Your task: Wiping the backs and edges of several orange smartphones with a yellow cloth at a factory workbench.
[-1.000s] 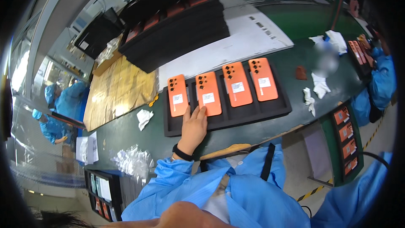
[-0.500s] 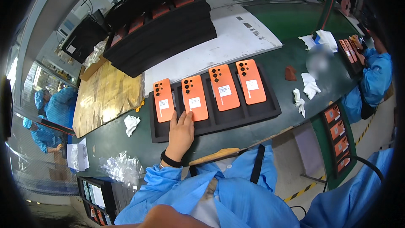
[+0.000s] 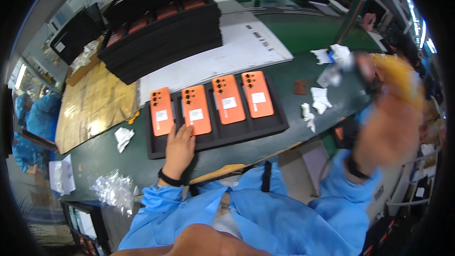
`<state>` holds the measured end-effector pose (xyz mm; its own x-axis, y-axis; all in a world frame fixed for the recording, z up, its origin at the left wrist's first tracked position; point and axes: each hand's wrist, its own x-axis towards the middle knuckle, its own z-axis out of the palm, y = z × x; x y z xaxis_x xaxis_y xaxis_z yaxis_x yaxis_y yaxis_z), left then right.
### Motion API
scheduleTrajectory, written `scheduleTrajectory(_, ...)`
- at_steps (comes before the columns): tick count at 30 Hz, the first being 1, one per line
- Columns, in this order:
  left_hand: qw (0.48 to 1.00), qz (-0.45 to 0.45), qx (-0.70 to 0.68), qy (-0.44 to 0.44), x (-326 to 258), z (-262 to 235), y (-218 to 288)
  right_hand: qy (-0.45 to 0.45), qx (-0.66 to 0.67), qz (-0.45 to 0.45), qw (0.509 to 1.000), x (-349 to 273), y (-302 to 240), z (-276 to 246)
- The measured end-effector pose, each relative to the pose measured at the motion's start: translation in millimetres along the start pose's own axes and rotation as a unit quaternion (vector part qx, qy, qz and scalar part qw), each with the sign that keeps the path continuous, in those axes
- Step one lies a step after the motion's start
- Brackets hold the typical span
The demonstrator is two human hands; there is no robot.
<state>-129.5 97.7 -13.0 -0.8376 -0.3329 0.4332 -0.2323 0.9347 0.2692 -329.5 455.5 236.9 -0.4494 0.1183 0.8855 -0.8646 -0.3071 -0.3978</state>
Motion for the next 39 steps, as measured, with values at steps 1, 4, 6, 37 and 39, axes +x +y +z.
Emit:
scheduleTrajectory(1,1.0,-0.019,-0.021,0.006,-9.1,-9.8,-5.4,-0.041,0.044,0.075,0.995,-33.5,50.8,-1.8)
scheduleTrajectory(4,0.993,-0.058,-0.106,0.008,-14.1,-26.2,-7.9,-0.286,-0.29,0.194,0.893,-85.0,68.0,50.6)
scheduleTrajectory(6,0.988,-0.103,-0.108,0.035,-18.9,-38.2,-12.5,-0.34,-0.331,0.171,0.863,-133.0,110.2,30.1)
scheduleTrajectory(37,0.803,-0.349,-0.482,0.037,-39.1,-67.9,-94.2,-0.294,-0.463,0.297,0.782,-209.0,195.1,15.0)
scheduleTrajectory(39,0.784,-0.346,-0.512,0.051,-45.7,-79.6,-83.4,-0.27,-0.37,0.368,0.809,-219.7,204.1,-9.0)
